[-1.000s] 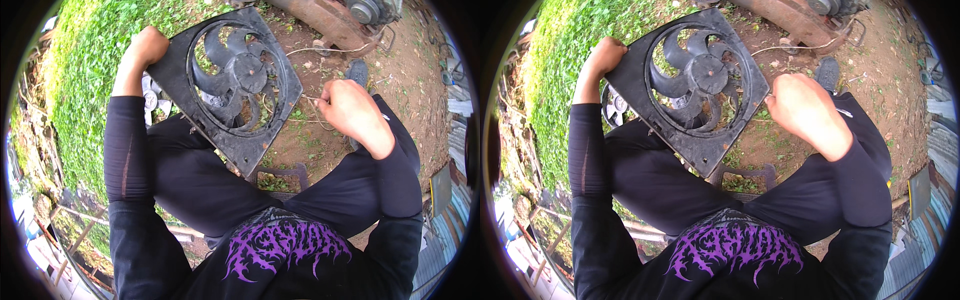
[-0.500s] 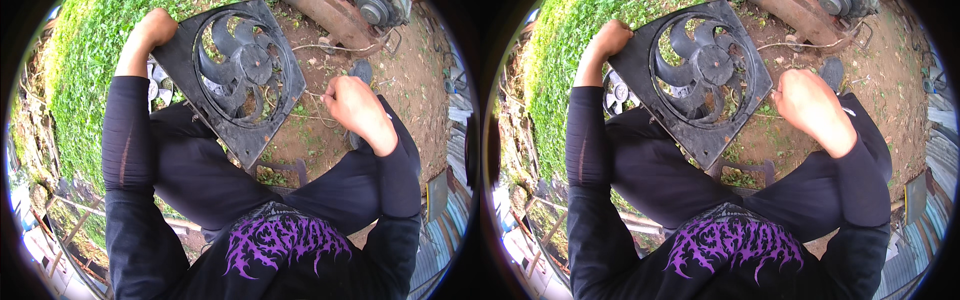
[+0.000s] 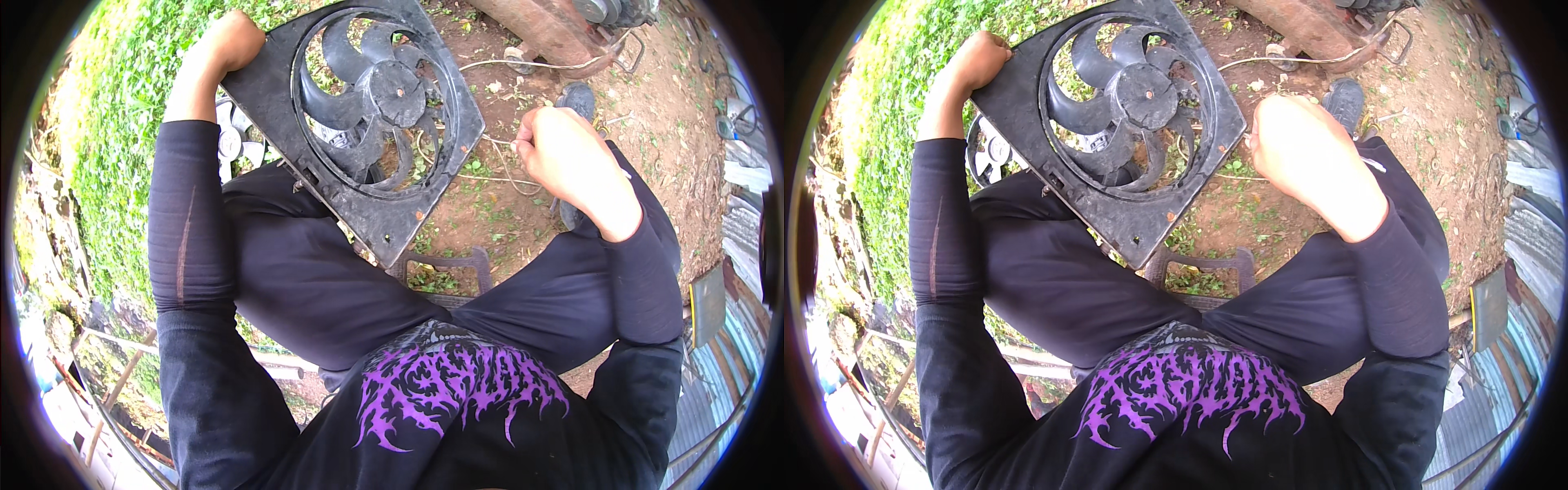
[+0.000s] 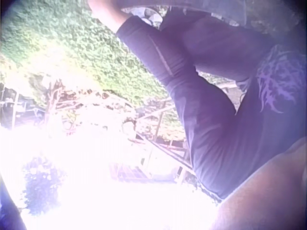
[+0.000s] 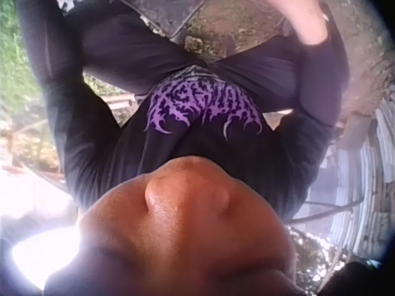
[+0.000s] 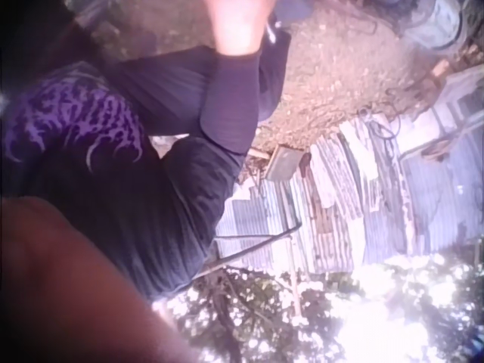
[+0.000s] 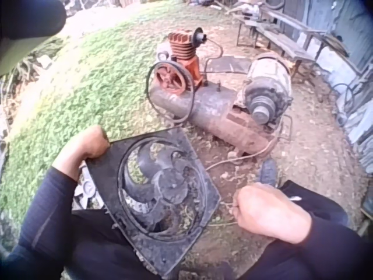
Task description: The person disassembles an automotive cooling fan housing using a wrench and screwdrivers while sitting outdoors.
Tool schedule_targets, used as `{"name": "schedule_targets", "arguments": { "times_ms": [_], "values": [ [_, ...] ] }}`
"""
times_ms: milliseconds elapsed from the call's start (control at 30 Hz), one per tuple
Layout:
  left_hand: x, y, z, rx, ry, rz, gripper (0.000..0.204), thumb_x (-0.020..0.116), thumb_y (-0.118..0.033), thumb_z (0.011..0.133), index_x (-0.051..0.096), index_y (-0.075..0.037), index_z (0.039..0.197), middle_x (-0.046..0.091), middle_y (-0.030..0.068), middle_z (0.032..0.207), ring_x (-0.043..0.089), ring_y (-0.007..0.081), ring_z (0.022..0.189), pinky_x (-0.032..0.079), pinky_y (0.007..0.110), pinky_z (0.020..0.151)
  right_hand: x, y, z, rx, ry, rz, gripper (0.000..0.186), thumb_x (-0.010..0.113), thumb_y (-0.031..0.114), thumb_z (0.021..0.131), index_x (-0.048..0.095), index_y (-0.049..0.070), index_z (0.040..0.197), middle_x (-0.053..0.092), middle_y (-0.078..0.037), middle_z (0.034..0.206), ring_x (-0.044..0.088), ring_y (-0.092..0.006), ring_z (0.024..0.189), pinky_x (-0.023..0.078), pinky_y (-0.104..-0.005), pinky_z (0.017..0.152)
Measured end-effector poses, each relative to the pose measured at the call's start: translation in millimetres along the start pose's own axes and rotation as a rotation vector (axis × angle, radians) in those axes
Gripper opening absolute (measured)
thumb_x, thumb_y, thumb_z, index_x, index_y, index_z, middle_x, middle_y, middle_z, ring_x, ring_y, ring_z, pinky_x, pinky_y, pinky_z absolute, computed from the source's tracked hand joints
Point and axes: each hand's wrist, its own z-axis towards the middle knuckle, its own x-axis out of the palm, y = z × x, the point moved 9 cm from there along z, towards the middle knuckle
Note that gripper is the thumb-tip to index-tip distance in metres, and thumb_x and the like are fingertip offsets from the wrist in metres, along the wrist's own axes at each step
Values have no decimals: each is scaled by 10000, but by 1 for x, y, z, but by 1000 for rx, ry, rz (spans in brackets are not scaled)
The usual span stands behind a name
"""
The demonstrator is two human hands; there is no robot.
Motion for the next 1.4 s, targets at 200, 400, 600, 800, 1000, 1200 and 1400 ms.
{"name": "schedule_targets", "arguments": {
  "times_ms": [200, 400, 600, 800, 1000, 1200, 1400],
  "values": [
    [0, -16, -5, 30, 110, 47, 290, 657, -201, 898, 765, -17, 1093, 753, 228, 1009, 739, 351, 926, 560, 428, 863, 0, -6, -3, -64, -65, -2, 132, 652, 111, 843, 619, -2, 783, 624, -205, 737, 652, -392, 798, 531, -474, 778],
    [-8, -17, -16, -63, 90, -1, 314, 624, -202, 880, 760, -9, 1087, 733, 251, 1077, 714, 389, 1020, 544, 442, 924, -2, -18, 5, 35, -5, 27, 158, 645, 118, 883, 700, -29, 874, 701, -241, 843, 704, -402, 901, 542, -481, 830],
    [-5, -14, -18, -88, 89, -21, 350, 542, -160, 866, 742, 38, 1075, 688, 298, 1182, 663, 457, 1145, 522, 472, 986, 28, -42, 20, 147, 28, 57, 167, 641, 122, 851, 713, -28, 842, 694, -259, 813, 713, -410, 855, 548, -478, 797],
    [-5, -20, -17, -43, 120, -8, 361, 522, -176, 883, 744, 26, 1083, 676, 306, 1196, 657, 444, 1159, 511, 462, 1006, 151, -91, 40, 386, 245, 262, 232, 605, 135, 816, 749, -31, 891, 704, -279, 863, 728, -389, 857, 570, -454, 796],
    [0, -38, -29, -14, 212, -10, 447, 508, -332, 939, 743, 0, 1124, 686, 258, 1227, 659, 402, 1175, 498, 460, 1025, 288, -82, -29, 871, 399, 1044, 814, 526, 669, 948, 553, -7, 1402, 588, -256, 1421, 685, -388, 1109, 517, -579, 956],
    [2, -19, -42, -127, 38, -59, 607, 556, -575, 988, 746, -23, 1153, 717, 259, 1147, 686, 398, 1130, 527, 475, 988, 416, -33, -47, 1155, 552, 1800, 707, 511, 752, 942, 569, 122, 1257, 695, -121, 1042, 629, -213, 728, 412, -443, 663],
    [-13, -32, -67, -53, -257, -80, 447, 600, -470, 981, 758, -53, 966, 747, 215, 936, 727, 403, 911, 568, 481, 817, 401, -23, -33, 1184, 93, 1626, 727, 739, 551, 906, 588, 38, 1398, 740, -141, 1149, 689, -266, 1031, 508, -413, 875]
  ]
}}
